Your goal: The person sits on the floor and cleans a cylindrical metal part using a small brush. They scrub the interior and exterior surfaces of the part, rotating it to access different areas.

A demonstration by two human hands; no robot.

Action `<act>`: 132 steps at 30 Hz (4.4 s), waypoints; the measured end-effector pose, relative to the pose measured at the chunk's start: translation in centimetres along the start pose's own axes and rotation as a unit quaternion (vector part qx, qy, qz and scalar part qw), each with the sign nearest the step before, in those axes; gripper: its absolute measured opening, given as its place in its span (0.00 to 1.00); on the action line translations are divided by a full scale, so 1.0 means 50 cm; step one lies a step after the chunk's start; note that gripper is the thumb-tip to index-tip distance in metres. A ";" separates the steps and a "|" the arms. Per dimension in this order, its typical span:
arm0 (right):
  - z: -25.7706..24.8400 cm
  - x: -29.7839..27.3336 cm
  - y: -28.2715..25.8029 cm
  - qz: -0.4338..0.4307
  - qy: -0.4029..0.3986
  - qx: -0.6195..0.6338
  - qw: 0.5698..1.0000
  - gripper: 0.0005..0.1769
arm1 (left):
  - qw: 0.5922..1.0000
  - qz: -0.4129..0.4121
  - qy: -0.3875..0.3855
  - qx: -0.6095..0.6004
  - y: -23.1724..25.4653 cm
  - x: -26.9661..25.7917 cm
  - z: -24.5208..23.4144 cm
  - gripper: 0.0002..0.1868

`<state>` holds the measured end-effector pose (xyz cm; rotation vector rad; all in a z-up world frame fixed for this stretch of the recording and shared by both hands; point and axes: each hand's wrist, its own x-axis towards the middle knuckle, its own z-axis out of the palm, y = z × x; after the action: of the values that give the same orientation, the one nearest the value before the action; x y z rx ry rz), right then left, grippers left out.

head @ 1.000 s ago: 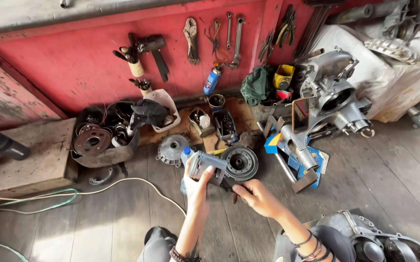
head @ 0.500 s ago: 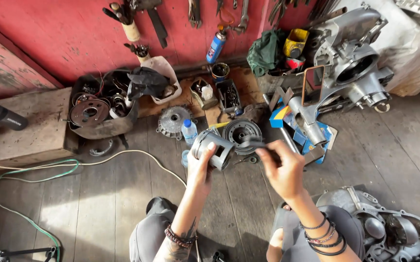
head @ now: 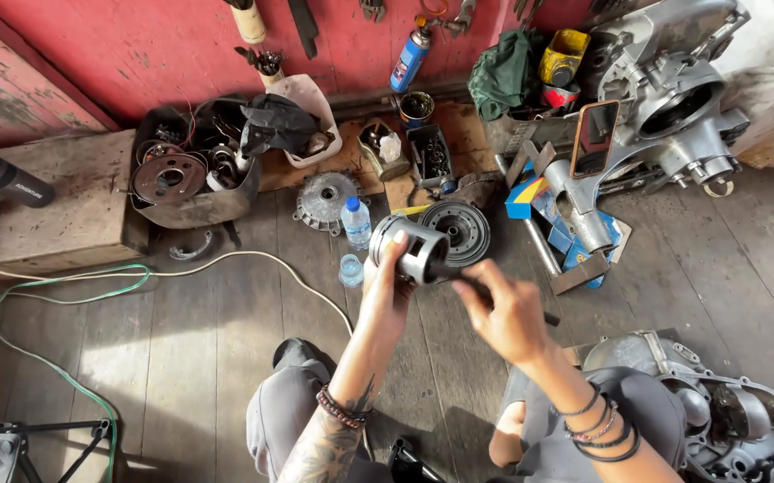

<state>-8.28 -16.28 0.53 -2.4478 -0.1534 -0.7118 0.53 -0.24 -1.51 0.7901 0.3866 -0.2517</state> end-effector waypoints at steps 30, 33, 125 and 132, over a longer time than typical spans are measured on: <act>-0.041 0.033 0.008 0.062 -0.040 0.096 0.993 0.06 | 0.961 0.214 -0.094 0.149 0.039 -0.066 0.040 0.33; -0.023 0.023 -0.038 0.075 -0.100 0.184 0.975 0.07 | 0.960 0.214 -0.093 0.151 0.042 -0.058 0.036 0.33; -0.086 0.075 0.001 0.009 -0.058 0.227 0.972 0.10 | 0.936 0.178 -0.274 0.130 0.025 -0.034 0.024 0.34; -0.097 0.068 -0.022 -0.017 -0.071 0.224 0.972 0.10 | 0.941 0.122 -0.301 0.092 -0.002 0.005 0.008 0.34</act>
<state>-7.86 -18.26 6.20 -2.0610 -0.3700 -0.4552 0.81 -0.61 -1.44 0.8914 -0.3165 -0.2845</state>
